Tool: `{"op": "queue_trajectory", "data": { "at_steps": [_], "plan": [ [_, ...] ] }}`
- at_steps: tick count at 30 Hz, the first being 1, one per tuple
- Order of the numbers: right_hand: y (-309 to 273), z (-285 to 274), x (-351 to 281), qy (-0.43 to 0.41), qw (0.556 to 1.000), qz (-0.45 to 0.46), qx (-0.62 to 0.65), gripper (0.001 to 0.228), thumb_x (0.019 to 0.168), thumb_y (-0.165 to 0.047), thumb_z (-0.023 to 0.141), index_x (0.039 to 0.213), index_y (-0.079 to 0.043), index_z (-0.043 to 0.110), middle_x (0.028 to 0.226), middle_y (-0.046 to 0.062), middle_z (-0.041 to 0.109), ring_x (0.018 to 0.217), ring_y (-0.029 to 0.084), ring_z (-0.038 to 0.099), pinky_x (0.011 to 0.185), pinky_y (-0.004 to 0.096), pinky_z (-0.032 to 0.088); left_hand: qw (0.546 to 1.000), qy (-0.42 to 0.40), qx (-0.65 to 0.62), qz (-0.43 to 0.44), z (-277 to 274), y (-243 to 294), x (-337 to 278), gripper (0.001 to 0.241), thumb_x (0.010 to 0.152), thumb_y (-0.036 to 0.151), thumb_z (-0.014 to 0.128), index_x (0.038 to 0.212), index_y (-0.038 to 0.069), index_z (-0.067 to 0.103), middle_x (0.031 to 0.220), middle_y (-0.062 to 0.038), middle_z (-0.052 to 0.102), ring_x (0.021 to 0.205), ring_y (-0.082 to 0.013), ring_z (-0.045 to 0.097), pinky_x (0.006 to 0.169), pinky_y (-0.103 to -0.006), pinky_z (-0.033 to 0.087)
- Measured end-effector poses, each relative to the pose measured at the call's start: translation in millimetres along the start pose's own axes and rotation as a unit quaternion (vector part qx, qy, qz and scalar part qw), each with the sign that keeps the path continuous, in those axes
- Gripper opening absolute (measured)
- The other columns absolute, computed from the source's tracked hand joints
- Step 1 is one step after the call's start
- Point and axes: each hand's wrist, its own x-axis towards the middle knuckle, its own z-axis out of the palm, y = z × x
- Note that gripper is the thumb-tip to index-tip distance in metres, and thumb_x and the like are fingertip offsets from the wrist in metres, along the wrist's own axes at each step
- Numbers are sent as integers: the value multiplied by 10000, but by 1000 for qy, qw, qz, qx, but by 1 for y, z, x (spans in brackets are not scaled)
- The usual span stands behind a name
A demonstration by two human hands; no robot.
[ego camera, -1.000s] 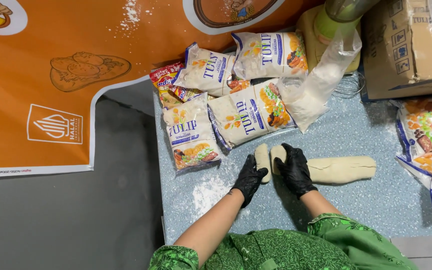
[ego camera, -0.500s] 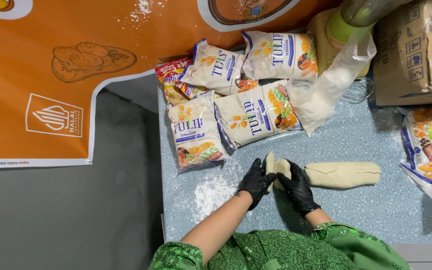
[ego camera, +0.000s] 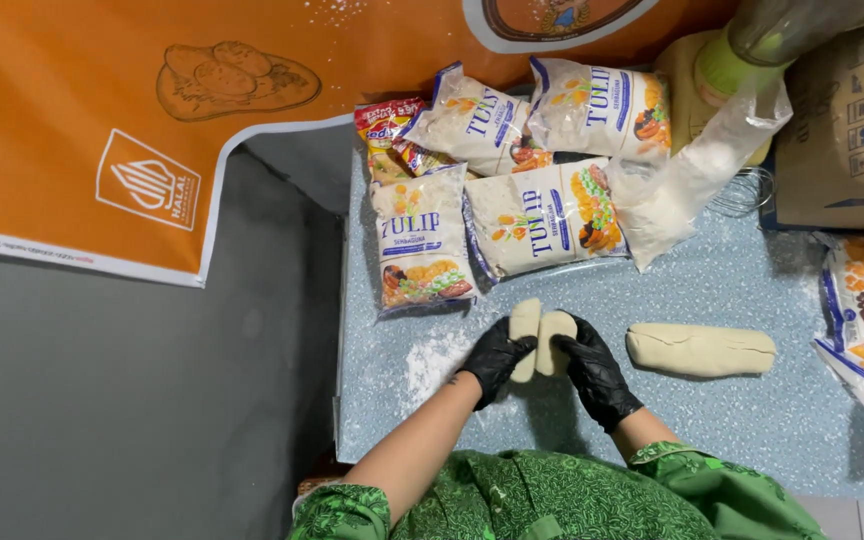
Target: Shaping individual portions of dough into uniform cylindrical shapes on a floured surface.
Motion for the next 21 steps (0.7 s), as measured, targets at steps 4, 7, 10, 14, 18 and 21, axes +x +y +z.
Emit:
{"op": "queue_trajectory", "data": {
  "at_steps": [4, 7, 10, 14, 18, 21],
  "plan": [
    [-24, 67, -22, -57, 995, 72, 40, 552, 893, -5, 737, 1418, -75, 584, 1067, 183, 708, 841, 336, 738, 773, 489, 636, 997, 35, -54, 39, -60, 45, -55, 572, 862, 440, 829, 1286, 110, 632, 1145, -155, 750, 1060, -268, 737, 903, -414, 597],
    [-48, 136, -83, -136, 986, 95, 23, 636, 844, 42, 755, 1439, -97, 578, 1081, 182, 714, 854, 358, 752, 752, 489, 643, 975, 61, -200, 78, -110, 21, -86, 440, 872, 265, 855, 1229, 105, 653, 1021, -83, 776, 887, -180, 764, 757, -327, 643],
    [-12, 166, -115, -194, 973, 124, -21, 630, 844, 59, 755, 1430, -97, 586, 1075, 199, 719, 828, 347, 745, 737, 495, 641, 948, 88, -290, 97, -157, -17, -138, 398, 869, 177, 841, 1205, 83, 648, 952, -90, 774, 820, -201, 778, 697, -343, 651],
    [49, 195, -148, -266, 951, 135, -84, 632, 842, 31, 762, 1441, -81, 593, 1118, 194, 737, 863, 345, 758, 744, 442, 647, 928, 156, -327, 86, -223, -96, -203, 366, 894, 220, 814, 1194, 109, 634, 967, -77, 777, 825, -202, 778, 698, -342, 653],
    [89, 237, -212, -314, 913, 145, -216, 673, 837, -66, 805, 1470, -151, 594, 1244, 146, 724, 995, 279, 740, 821, 395, 622, 904, 383, -172, -86, -274, -160, -275, 750, 794, 572, 825, 1424, 242, 589, 1353, -71, 676, 1241, -265, 646, 1024, -416, 551],
    [160, 253, -216, -354, 884, 133, -275, 716, 825, -103, 839, 1487, -169, 573, 1306, 133, 704, 1053, 247, 720, 856, 379, 622, 872, 427, -180, -158, -286, -233, -323, 793, 797, 623, 770, 1471, 278, 536, 1409, -50, 643, 1284, -262, 608, 1072, -406, 514]
  ]
}}
